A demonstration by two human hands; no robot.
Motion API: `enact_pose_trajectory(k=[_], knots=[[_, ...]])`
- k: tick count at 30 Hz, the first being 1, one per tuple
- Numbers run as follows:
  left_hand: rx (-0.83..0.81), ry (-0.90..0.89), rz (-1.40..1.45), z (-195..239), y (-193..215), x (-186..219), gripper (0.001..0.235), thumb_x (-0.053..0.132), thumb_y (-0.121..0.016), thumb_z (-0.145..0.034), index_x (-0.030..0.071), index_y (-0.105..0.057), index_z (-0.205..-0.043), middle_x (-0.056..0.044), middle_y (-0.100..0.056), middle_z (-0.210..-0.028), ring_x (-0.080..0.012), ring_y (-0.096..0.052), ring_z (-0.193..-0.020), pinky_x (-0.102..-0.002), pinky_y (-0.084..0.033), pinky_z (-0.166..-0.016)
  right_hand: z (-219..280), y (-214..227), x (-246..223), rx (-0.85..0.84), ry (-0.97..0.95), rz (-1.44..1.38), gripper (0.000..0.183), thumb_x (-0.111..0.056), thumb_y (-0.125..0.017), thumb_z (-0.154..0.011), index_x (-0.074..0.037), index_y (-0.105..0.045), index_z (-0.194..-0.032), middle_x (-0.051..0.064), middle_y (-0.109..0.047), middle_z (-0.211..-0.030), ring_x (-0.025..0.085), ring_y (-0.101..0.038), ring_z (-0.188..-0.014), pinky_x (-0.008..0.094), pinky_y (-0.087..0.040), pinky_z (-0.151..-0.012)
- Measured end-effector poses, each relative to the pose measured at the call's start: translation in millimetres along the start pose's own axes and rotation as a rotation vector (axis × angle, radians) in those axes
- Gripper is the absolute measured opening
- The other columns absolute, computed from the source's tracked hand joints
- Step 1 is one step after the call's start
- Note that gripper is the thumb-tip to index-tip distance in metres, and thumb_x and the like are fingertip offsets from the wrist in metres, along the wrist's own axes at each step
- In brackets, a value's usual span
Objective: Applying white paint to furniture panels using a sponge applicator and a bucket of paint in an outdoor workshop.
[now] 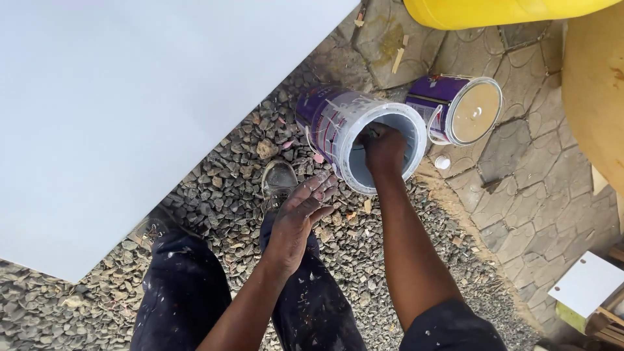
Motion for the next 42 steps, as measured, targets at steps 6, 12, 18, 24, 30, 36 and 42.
enact_pose_trajectory(k=[6, 12, 18, 24, 30, 36, 42], knots=[[-0.027, -0.002, -0.025, -6.4, 4.6, -13.3, 0.062, 0.024, -0.052, -0.102, -0.002, -0.036, -0.156, -0.028, -0.041, -0.16, -0.0466, -0.038, -0.147, -0.055, -0.04, -0.109, -11.2, -1.1, 9.4, -0.026, 0.03, 0.07, 0.015, -0.017, -0.074, -0.087, -0.017, -0.082, -0.1, 0.009, -0.074, -0.08, 0.025, -0.072, -0.074, 0.038, -0.057, -0.066], [-0.005, 0.002, -0.048, -8.7, -1.1, -8.2, 0.061, 0.023, -0.051, -0.102, 0.001, -0.037, -0.157, -0.026, -0.041, -0.161, -0.0446, -0.036, -0.148, -0.055, -0.038, -0.11, 7.9, 25.5, -11.5, -0.123, -0.112, 0.145, 0.029, -0.027, -0.06, -0.087, -0.031, -0.079, -0.108, 0.002, -0.076, -0.09, 0.025, -0.074, -0.084, 0.037, -0.056, -0.071], [-0.011, -0.013, -0.036, -15.0, -0.7, -17.7, 0.058, 0.02, -0.052, -0.102, 0.002, -0.04, -0.156, -0.024, -0.043, -0.16, -0.0426, -0.037, -0.149, -0.054, -0.037, -0.111, 18.5, 42.4, -5.2, -0.325, -0.643, -0.739, 0.01, -0.011, -0.06, -0.074, -0.005, -0.062, -0.082, 0.002, -0.046, -0.061, 0.013, -0.043, -0.046, 0.023, -0.024, -0.047], [0.066, -0.004, -0.004, -15.8, -8.5, -12.9, 0.056, 0.015, -0.054, -0.1, 0.002, -0.044, -0.154, -0.022, -0.047, -0.158, -0.038, -0.04, -0.148, -0.052, -0.038, -0.112, 18.8, 32.0, 12.0, -0.401, -0.783, -0.878, 0.008, -0.009, -0.058, -0.069, -0.008, -0.053, -0.063, 0.005, -0.038, -0.052, 0.017, -0.036, -0.039, 0.028, -0.018, -0.043], [0.052, -0.015, 0.04, -18.7, -9.1, -13.9, 0.056, 0.014, -0.055, -0.101, 0.001, -0.043, -0.154, -0.024, -0.043, -0.16, -0.0395, -0.038, -0.15, -0.053, -0.038, -0.114, 15.1, 25.0, 18.3, -0.575, -0.694, -0.831, 0.008, -0.009, -0.057, -0.069, -0.008, -0.062, -0.075, 0.004, -0.047, -0.056, 0.014, -0.036, -0.041, 0.022, -0.017, -0.04], [0.005, -0.043, -0.035, -5.6, -14.9, 11.4, 0.052, 0.014, -0.054, -0.103, -0.002, -0.046, -0.152, -0.026, -0.053, -0.151, -0.0382, -0.049, -0.141, -0.052, -0.038, -0.111, 36.8, 63.0, -21.1, -0.75, -0.461, -1.009, 0.032, -0.018, -0.06, -0.073, -0.005, -0.072, -0.099, 0.017, -0.069, -0.072, 0.027, -0.066, -0.05, 0.029, -0.049, -0.034], [-0.066, -0.357, -0.23, 45.4, -22.8, 95.4, 0.027, 0.016, -0.065, -0.101, 0.0, -0.072, -0.121, -0.019, -0.078, -0.097, -0.0269, -0.077, -0.092, -0.042, -0.059, -0.085, 66.7, 83.8, -113.1, -0.756, -0.174, -1.232, 0.043, -0.023, -0.066, -0.081, 0.002, -0.07, -0.116, 0.022, -0.077, -0.103, 0.041, -0.077, -0.085, 0.041, -0.061, -0.066]])
Point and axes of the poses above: each hand's wrist, its own z-axis away from the middle knuckle, its own y-axis out of the back of the hand, x = y × z, the point moved 4 cm from there along -z, towards the middle knuckle
